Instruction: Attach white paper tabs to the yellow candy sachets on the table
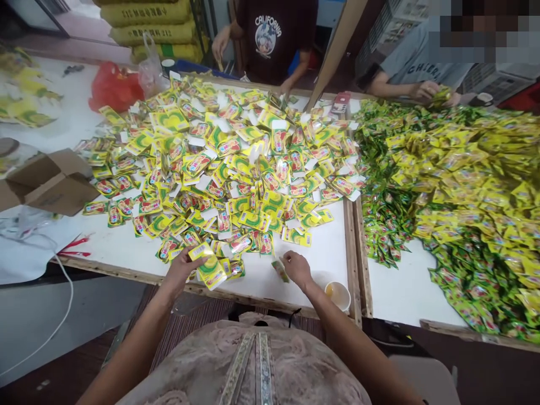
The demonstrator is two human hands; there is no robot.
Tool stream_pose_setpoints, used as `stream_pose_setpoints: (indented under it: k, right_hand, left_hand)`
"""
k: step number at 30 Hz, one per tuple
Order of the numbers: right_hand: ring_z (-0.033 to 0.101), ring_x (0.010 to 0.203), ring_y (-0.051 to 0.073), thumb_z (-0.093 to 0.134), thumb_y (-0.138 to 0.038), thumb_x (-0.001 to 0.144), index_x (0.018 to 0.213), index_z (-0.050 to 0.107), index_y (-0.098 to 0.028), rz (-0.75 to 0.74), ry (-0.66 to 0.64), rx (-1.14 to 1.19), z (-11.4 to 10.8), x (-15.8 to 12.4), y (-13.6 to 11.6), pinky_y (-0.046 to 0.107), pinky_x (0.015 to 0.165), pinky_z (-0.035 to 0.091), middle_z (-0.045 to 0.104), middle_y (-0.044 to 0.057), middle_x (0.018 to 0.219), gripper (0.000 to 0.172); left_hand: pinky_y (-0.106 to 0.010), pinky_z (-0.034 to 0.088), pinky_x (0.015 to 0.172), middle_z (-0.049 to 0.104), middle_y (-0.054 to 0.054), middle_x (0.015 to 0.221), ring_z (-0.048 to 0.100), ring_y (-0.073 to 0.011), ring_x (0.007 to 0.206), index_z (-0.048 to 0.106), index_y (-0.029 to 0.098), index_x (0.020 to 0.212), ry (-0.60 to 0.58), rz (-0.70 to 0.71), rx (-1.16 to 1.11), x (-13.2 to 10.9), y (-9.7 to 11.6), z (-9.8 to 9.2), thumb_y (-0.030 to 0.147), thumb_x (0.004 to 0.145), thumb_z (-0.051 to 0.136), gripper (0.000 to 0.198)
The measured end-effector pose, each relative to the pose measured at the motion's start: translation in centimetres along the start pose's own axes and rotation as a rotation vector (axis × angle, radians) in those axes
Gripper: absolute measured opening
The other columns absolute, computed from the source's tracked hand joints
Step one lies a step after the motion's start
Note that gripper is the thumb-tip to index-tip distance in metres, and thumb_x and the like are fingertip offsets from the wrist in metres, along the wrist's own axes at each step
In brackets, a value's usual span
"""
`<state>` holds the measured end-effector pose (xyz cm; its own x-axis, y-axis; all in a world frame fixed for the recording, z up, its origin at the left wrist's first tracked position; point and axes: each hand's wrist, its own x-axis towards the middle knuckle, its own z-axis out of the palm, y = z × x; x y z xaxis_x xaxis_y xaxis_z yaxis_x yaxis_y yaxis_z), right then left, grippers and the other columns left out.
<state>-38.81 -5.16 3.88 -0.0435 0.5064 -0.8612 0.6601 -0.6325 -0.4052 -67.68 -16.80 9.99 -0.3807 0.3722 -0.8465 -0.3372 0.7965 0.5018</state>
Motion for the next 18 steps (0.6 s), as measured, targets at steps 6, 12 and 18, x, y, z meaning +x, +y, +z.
stream_pose_setpoints:
  k: [6, 12, 18]
  right_hand:
    - [0.047, 0.115, 0.040, 0.071, -0.064, 0.050, 0.098, 0.056, -0.017, 0.095, 0.149, -0.098, 6.3, 2.5, -3.0, 0.048, 0.088, 0.039, 0.056, 0.023, 0.117, 0.069]
    - [0.051, 0.111, 0.043, 0.081, -0.051, 0.040, 0.095, 0.058, -0.016, 0.131, 0.095, 0.012, 8.3, 3.3, -4.1, 0.053, 0.090, 0.040, 0.062, 0.022, 0.109, 0.069]
    - [0.065, 0.093, 0.029, 0.080, -0.044, 0.049, 0.094, 0.060, -0.020, -0.074, -0.144, 0.339, 6.4, 4.0, -4.0, 0.041, 0.085, 0.049, 0.071, 0.005, 0.092, 0.055]
  left_hand:
    - [-0.040, 0.049, 0.081, 0.068, -0.015, 0.091, 0.064, -0.0290, 0.090, 0.059, 0.010, 0.094, 0.191, -0.086, 0.383, 0.2, -3.2, 1.3, 0.034, 0.064, 0.072, 0.040]
    - [-0.045, 0.030, 0.103, 0.051, -0.020, 0.122, 0.041, -0.0348, 0.124, 0.059, 0.012, 0.107, 0.425, -0.036, 0.756, -0.5, -4.1, 4.4, 0.031, 0.067, 0.069, 0.046]
    - [-0.041, 0.032, 0.100, 0.060, -0.015, 0.104, 0.051, -0.0329, 0.111, 0.058, 0.013, 0.100, 0.461, 0.014, 0.891, 0.5, -4.9, 4.2, 0.038, 0.059, 0.073, 0.051]
